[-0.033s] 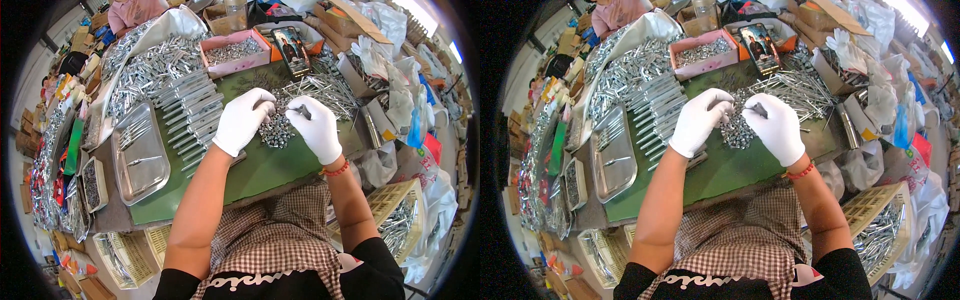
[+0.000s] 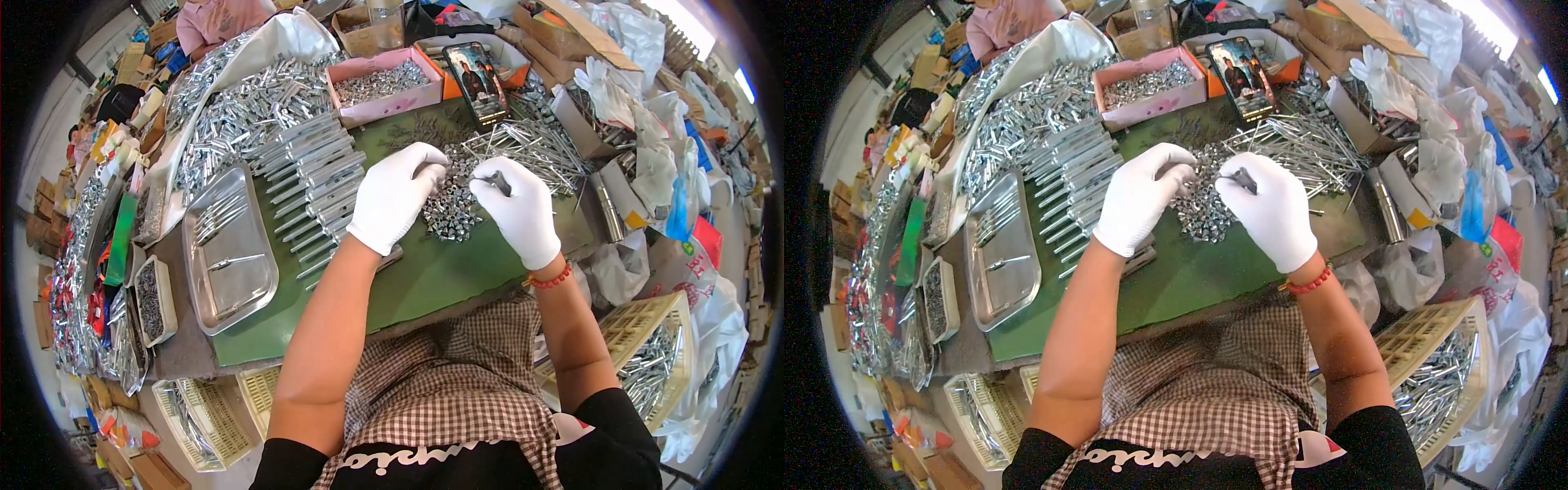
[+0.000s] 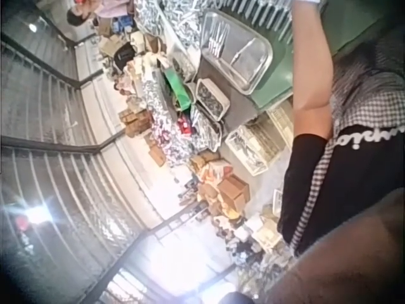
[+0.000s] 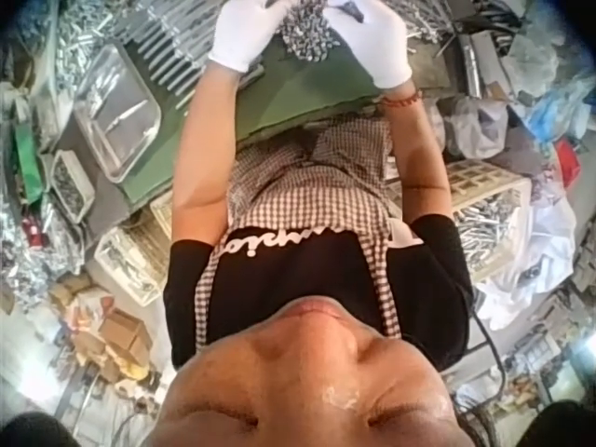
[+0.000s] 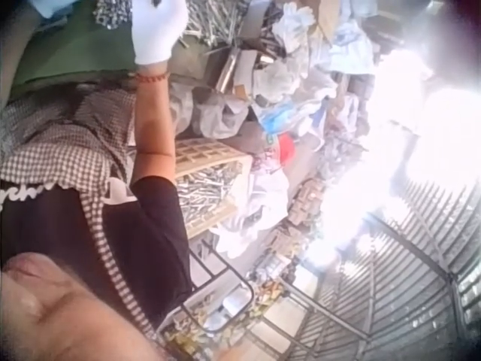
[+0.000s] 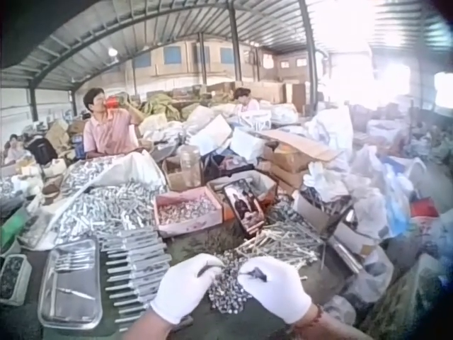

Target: Manually assembling small metal components by inserting pins into housings on a workbench.

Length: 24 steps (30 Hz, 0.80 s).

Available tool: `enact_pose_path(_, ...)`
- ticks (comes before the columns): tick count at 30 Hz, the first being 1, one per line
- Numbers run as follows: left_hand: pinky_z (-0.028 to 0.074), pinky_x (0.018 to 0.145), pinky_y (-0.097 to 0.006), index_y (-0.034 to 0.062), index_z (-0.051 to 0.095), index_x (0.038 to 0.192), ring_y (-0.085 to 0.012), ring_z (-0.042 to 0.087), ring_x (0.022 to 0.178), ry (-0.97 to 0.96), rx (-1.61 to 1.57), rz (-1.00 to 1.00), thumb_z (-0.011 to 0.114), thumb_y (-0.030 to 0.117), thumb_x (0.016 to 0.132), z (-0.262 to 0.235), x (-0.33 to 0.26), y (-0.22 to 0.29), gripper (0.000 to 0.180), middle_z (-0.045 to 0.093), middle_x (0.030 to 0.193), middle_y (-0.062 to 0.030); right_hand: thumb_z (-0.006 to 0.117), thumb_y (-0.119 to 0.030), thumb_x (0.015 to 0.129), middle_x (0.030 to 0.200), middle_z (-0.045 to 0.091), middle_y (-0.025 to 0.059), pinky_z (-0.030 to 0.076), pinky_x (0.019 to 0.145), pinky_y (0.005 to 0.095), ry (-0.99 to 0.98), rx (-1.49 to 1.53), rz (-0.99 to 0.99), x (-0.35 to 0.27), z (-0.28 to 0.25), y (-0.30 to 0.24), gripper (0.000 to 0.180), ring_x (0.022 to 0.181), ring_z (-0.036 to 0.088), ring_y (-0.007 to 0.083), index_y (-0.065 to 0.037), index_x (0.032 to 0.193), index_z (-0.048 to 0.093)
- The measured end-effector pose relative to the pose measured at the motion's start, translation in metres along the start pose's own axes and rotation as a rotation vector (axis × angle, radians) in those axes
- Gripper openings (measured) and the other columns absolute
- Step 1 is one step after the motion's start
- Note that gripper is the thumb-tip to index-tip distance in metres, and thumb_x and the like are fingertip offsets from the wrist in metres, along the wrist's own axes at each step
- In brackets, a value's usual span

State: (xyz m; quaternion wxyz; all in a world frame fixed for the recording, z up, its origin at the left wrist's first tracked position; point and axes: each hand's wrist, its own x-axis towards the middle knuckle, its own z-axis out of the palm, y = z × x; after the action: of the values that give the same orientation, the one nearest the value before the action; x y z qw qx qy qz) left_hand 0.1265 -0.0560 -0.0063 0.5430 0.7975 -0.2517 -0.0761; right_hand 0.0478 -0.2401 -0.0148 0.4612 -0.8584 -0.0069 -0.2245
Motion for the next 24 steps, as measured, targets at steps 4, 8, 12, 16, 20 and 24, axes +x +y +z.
enact_pose_path(4,0.053,0.078,-0.037,0.0089,0.071,0.102,-0.0274,0.067,0.086,0.162,0.514,0.348,0.062,0.014,0.093,-0.001,0.004,-0.013,0.013,0.068,0.091,-0.0101,0.073,-0.008,0.085,0.081,0.066,0.0064,0.050,0.067,0.0283,0.029,-0.012,0.025,-0.011,-0.007,0.000,0.012,0.070,0.062,0.0143,-0.004,0.095,0.069)
enact_pose_path(8,0.052,0.083,-0.043,0.0117,0.071,0.100,-0.0346,0.065,0.095,0.127,0.609,0.307,0.062,0.017,0.092,-0.001,0.004,-0.022,0.013,0.067,0.092,-0.0132,0.073,-0.007,0.084,0.081,0.065,0.0062,0.050,0.067,0.0277,0.029,-0.007,0.047,-0.021,-0.008,-0.001,0.012,0.069,0.060,0.0139,-0.003,0.094,0.069)
enact_pose_path(12,0.052,0.083,-0.044,0.0112,0.070,0.098,-0.0346,0.065,0.096,0.055,0.669,0.247,0.062,0.017,0.092,0.002,0.005,-0.021,0.011,0.068,0.093,-0.0122,0.074,-0.006,0.083,0.081,0.065,0.0059,0.049,0.067,0.0276,0.050,-0.005,-0.003,-0.027,-0.008,0.002,0.012,0.068,0.060,0.0141,-0.003,0.094,0.069)
enact_pose_path(16,0.052,0.083,-0.045,0.0107,0.069,0.096,-0.0350,0.065,0.097,0.015,0.728,0.189,0.062,0.016,0.092,0.003,0.004,-0.020,0.010,0.068,0.096,-0.0125,0.074,-0.006,0.083,0.081,0.065,0.0059,0.050,0.067,0.0279,0.042,-0.031,-0.029,-0.028,-0.008,0.001,0.013,0.068,0.060,0.0150,-0.003,0.094,0.069)
enact_pose_path(20,0.053,0.086,-0.041,0.0088,0.071,0.103,-0.0333,0.066,0.096,0.012,0.542,0.273,0.063,0.017,0.092,0.000,0.002,-0.009,0.016,0.068,0.100,-0.0134,0.074,-0.006,0.084,0.081,0.066,0.0060,0.050,0.067,0.0280,0.055,-0.001,-0.011,-0.025,-0.008,-0.001,0.013,0.069,0.060,0.0142,-0.002,0.095,0.069)
enact_pose_path(24,0.052,0.086,-0.033,0.0031,0.071,0.107,-0.0207,0.066,0.093,-0.084,0.081,0.234,0.069,0.016,0.090,-0.002,-0.005,0.018,0.021,0.067,0.100,-0.0094,0.073,-0.006,0.087,0.078,0.063,0.0039,0.048,0.065,0.0255,0.048,0.096,0.013,-0.012,-0.010,-0.013,0.012,0.069,0.057,0.0088,-0.001,0.097,0.068)
